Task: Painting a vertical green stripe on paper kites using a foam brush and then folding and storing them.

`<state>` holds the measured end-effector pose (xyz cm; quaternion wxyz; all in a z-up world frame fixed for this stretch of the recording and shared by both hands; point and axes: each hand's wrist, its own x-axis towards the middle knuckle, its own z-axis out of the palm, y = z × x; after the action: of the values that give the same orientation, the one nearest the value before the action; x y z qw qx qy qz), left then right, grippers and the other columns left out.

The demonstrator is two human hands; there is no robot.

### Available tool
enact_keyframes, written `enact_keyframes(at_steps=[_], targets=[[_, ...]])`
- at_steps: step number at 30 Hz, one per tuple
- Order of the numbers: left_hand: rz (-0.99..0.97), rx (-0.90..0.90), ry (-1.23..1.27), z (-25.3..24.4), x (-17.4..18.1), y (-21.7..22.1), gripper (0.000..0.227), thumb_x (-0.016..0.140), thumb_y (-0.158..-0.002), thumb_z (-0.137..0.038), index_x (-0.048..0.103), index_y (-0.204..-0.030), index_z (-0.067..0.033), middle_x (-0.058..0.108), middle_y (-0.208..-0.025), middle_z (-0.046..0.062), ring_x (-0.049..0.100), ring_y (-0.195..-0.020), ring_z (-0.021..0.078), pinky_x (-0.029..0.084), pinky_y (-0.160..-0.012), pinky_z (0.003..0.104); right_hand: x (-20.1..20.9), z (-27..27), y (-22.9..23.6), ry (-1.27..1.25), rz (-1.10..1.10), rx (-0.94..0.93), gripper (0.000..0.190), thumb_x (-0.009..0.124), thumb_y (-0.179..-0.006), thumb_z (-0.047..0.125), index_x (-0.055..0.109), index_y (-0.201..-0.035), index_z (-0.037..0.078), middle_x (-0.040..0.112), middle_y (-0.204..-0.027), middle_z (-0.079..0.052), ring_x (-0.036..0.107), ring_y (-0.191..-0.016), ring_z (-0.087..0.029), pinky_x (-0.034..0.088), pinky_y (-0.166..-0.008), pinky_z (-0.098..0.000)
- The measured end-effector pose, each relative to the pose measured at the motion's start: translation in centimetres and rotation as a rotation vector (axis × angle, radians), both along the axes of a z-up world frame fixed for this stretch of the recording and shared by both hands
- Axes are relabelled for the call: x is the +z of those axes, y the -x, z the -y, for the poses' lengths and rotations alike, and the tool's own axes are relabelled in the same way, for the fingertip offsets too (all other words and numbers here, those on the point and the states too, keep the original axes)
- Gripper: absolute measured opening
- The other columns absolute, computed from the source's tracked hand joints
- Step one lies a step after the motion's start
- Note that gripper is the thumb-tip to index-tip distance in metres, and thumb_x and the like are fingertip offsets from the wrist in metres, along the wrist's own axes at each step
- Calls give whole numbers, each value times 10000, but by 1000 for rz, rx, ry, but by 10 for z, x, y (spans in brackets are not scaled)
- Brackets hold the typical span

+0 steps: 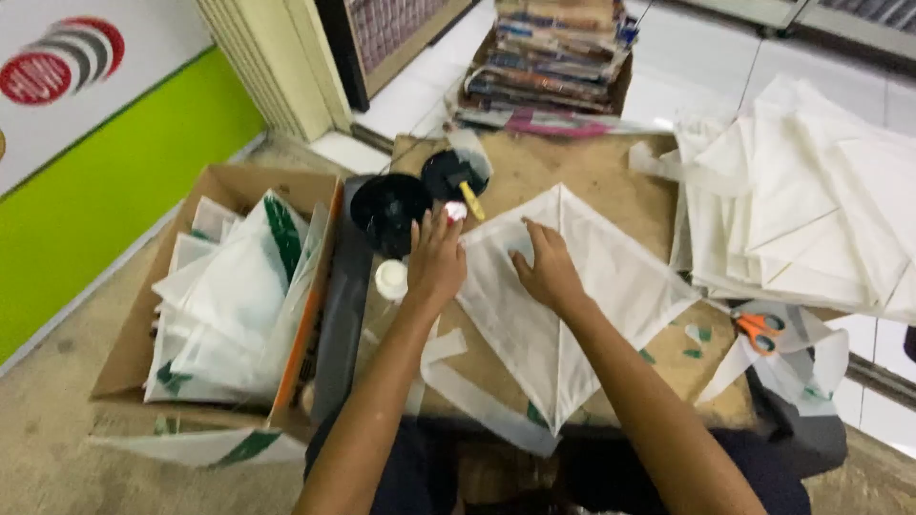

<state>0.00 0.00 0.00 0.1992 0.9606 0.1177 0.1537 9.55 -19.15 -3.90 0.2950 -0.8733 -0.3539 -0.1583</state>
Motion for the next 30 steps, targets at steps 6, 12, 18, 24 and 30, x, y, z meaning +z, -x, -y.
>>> enact_keyframes(at_steps=[6, 12, 18, 24, 30], targets=[[-6, 1, -61, -29, -6, 6, 501, 506, -974, -162, 531, -1469, -87, 413, -1588, 201, 291, -1511, 426, 132, -1256, 566, 5, -27, 2, 64, -139, -29, 558, 695, -964, 265, 503, -1456, 85, 613, -1277, -191, 594, -1261, -356, 417, -1148, -466], [-9, -1, -94, -50, -9, -21, 483, 520, -986, -213, 540, -1456, -104, 423, -1580, 195, 304, -1506, 422, 155, -1246, 576, -4, -67, -27, 73, -313, -6, 625, 702, -922, 248, 471, -1487, 114, 595, -1327, -207, 588, -1265, -407, 464, -1117, -511], [-20, 55, -91, -60, 2, -39, 434, 529, -996, -210, 590, -1408, -91, 442, -1569, 177, 309, -1506, 401, 171, -1249, 557, -23, -113, -61, 130, -476, -80, 579, 653, -962, 314, 442, -1475, 149, 622, -1235, -250, 666, -1151, -429, 576, -971, -482], [-5, 166, -41, -58, 10, -52, 443, 549, -991, -216, 591, -1415, -92, 457, -1552, 191, 316, -1494, 423, 137, -1242, 584, -22, -135, -73, 186, -573, -146, 600, 621, -983, 331, 428, -1531, 182, 602, -1291, -281, 684, -1140, -422, 582, -961, -510], [-6, 233, -43, -61, 17, -75, 425, 549, -1003, -223, 603, -1414, -126, 474, -1530, 181, 355, -1463, 449, 163, -1230, 602, -54, -136, -105, 190, -327, -77, 462, 685, -927, 219, 638, -1380, 138, 723, -992, -242, 741, -934, -429, 624, -796, -491]])
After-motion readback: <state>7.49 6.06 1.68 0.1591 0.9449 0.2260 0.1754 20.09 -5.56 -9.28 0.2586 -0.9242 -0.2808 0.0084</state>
